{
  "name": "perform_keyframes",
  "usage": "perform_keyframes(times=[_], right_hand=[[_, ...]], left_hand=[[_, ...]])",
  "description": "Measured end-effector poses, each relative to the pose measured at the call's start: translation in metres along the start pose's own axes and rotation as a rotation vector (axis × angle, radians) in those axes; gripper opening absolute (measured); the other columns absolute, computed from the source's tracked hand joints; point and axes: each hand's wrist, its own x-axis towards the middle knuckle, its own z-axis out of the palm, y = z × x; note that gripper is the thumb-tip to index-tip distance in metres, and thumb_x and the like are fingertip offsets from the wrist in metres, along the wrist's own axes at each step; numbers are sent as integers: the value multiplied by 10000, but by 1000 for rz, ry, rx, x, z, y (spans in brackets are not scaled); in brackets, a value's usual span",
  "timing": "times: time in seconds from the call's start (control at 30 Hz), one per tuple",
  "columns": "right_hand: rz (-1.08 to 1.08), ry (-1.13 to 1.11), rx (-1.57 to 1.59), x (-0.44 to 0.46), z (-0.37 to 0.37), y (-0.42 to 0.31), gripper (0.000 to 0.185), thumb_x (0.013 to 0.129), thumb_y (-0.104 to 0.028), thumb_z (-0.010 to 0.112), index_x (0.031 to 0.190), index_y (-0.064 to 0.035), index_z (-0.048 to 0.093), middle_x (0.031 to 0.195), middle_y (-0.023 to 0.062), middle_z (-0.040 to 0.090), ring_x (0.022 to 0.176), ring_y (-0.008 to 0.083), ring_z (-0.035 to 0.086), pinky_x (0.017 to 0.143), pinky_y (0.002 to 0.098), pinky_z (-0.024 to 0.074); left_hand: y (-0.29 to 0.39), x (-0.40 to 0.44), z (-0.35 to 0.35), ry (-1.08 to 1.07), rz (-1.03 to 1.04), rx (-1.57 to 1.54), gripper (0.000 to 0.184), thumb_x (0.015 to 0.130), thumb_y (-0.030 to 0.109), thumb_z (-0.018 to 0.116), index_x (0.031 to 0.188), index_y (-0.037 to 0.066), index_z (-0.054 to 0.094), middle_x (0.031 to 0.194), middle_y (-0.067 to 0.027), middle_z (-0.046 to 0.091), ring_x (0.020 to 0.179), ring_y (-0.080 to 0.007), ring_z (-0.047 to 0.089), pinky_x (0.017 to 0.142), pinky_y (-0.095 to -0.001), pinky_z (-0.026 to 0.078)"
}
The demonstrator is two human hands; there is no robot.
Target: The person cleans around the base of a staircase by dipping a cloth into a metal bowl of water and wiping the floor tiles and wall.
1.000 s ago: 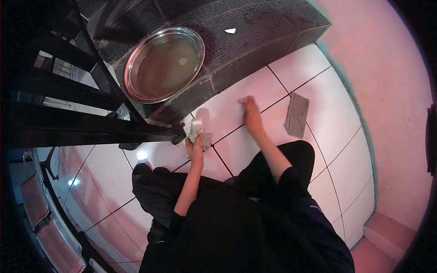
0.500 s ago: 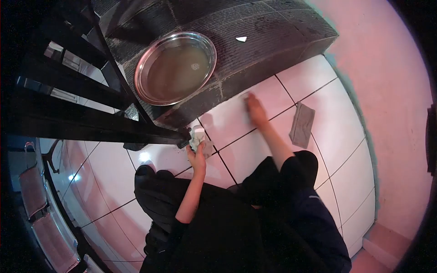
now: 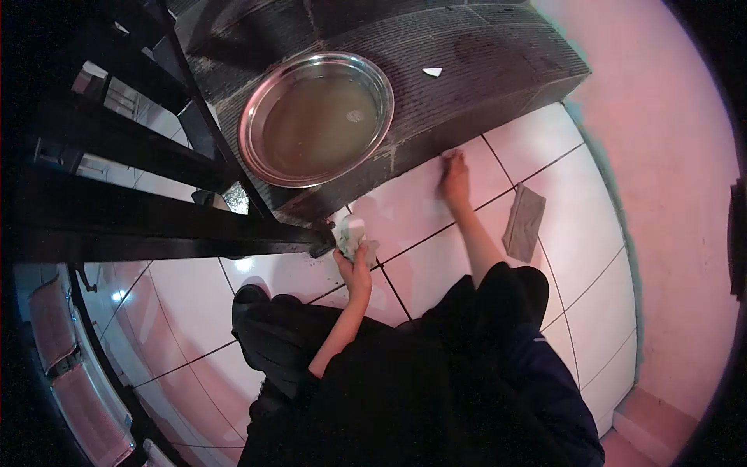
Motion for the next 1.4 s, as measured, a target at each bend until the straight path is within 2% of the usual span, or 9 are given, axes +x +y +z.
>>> perform_keyframes(times=[0.1,0.13,0.23,0.27,0.5,0.7,0.97,1.13,1.4], right_hand=[[-130,66,71,-44,24,-53,367,883,-111,312,1200,22,442,1311,237,380,1225,369,352,1025,460,250],[-248,-24,-46,-58,21,-71,386,790,-31,421,1170,34,443,1275,258,402,1181,400,383,1003,441,295],[-183,-263,-31,-104,35,-132,401,756,1,430,1153,5,483,1315,242,366,1229,356,347,1010,418,298],[-334,-150,28,-126,34,-143,392,776,-30,429,1163,-20,488,1339,204,359,1265,328,314,1034,395,272],[-612,-453,-20,-133,-13,-121,413,820,-104,426,1228,-139,478,1383,128,330,1303,255,273,1058,353,249],[-395,-364,118,-94,-46,-59,394,848,-88,392,1222,-163,488,1372,107,346,1285,248,303,1057,340,265],[-201,-195,-178,-59,-62,45,423,790,-21,443,1213,-16,442,1348,226,328,1285,331,277,1055,392,259],[10,-158,-237,-82,-69,22,388,830,-47,387,1211,4,441,1362,245,298,1288,369,250,1064,400,231],[-36,-131,-37,-146,-43,-85,420,776,-24,443,1192,37,435,1343,290,296,1267,411,267,1058,425,236]], left_hand=[[5,0,2,28,22,-65,481,795,165,630,1150,-21,363,1075,-121,490,958,-191,500,825,-296,409],[9,-1,3,70,44,-97,460,791,139,634,1131,-24,371,1061,-123,500,952,-191,505,829,-294,408],[25,-4,4,108,94,-149,461,778,110,643,1126,-32,376,1047,-121,508,939,-185,513,823,-292,415],[19,-1,-1,106,108,-156,461,778,110,643,1126,-32,376,1047,-121,508,939,-185,513,823,-292,415],[2,-7,-27,156,192,-85,468,763,179,645,1089,-59,409,989,-149,550,864,-209,538,778,-310,427],[7,-14,-39,177,209,100,512,730,195,677,1094,-66,429,1003,-149,558,896,-212,541,786,-307,429],[25,-28,-37,161,275,217,472,738,159,670,1093,-40,432,955,-116,567,818,-180,562,692,-287,462],[19,-25,-28,120,301,98,413,740,99,649,1073,-2,428,869,-76,563,647,-127,551,480,-249,433],[8,-22,-28,32,311,77,419,740,105,651,1086,-3,438,902,-98,582,677,-145,566,552,-268,458]])
